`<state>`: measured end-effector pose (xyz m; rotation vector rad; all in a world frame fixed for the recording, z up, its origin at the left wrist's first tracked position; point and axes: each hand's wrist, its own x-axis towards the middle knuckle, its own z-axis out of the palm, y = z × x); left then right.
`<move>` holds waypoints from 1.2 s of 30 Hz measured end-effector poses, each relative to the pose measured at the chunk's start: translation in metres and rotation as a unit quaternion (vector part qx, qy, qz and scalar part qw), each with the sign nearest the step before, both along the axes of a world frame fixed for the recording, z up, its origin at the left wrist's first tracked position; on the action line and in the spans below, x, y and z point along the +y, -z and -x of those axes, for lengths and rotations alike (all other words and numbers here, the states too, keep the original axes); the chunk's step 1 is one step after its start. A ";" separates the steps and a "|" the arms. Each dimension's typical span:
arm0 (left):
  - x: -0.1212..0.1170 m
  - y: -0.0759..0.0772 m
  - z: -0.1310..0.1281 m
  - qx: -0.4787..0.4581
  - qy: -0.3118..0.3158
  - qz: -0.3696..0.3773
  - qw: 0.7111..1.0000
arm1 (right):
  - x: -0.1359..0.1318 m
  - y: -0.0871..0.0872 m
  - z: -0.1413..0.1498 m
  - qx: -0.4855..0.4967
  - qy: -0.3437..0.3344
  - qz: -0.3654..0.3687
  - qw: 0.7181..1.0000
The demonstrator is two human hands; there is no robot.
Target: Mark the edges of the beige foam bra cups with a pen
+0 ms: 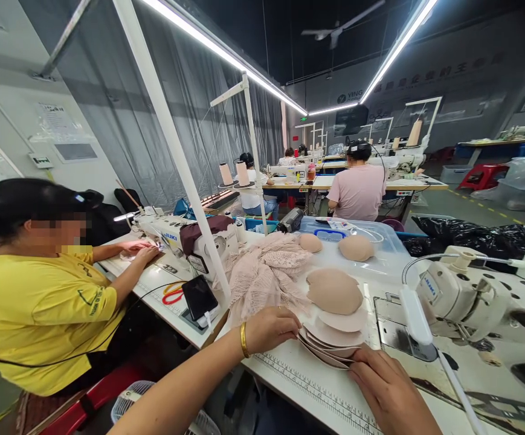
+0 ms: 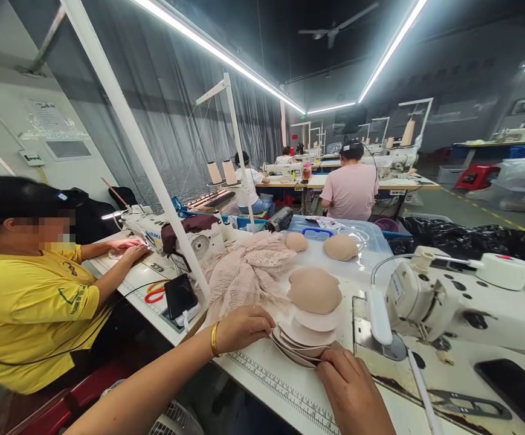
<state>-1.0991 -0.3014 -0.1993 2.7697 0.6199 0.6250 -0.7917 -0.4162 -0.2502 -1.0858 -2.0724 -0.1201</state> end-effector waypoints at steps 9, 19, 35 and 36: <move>-0.017 -0.016 0.004 0.011 0.042 -0.048 0.998 | -0.003 0.012 -0.003 0.025 -0.008 -0.024 0.999; -0.027 -0.013 0.018 0.031 0.030 -0.044 0.998 | -0.014 -0.016 -0.005 0.003 -0.064 -0.041 0.997; -0.027 -0.002 0.030 0.005 -0.004 0.001 1.000 | -0.018 -0.024 0.000 -0.022 -0.072 -0.051 0.996; -0.027 -0.002 0.031 0.006 -0.006 0.002 1.000 | -0.020 -0.030 -0.001 -0.019 -0.086 -0.061 0.994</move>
